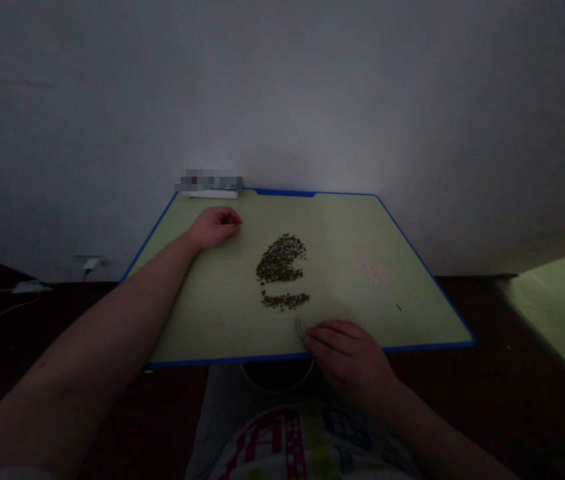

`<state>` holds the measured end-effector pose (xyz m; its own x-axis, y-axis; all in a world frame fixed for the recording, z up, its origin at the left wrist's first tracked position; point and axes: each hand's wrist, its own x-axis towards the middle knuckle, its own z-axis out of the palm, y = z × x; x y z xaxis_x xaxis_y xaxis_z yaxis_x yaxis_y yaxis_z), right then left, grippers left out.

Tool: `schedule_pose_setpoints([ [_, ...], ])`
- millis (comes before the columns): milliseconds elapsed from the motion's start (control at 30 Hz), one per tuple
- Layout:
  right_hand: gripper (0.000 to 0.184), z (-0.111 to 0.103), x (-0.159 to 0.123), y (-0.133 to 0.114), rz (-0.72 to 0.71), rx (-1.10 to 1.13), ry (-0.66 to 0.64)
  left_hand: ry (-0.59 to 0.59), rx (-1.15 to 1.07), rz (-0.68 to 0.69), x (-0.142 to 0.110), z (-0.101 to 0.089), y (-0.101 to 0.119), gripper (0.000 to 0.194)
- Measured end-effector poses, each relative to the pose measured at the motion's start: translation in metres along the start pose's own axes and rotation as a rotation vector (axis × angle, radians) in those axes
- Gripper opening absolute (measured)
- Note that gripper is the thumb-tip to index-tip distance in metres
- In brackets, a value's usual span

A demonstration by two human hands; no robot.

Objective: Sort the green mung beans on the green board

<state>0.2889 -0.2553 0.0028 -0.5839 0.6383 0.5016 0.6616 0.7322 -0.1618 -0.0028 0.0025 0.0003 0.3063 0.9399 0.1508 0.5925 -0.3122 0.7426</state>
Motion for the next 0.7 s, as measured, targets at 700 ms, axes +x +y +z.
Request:
schedule_pose_setpoints([
  [700,0.028,0.001,0.002,-0.004,0.104,-0.121,-0.067,0.002,-0.012,-0.021,0.000,0.001,0.000,0.021],
])
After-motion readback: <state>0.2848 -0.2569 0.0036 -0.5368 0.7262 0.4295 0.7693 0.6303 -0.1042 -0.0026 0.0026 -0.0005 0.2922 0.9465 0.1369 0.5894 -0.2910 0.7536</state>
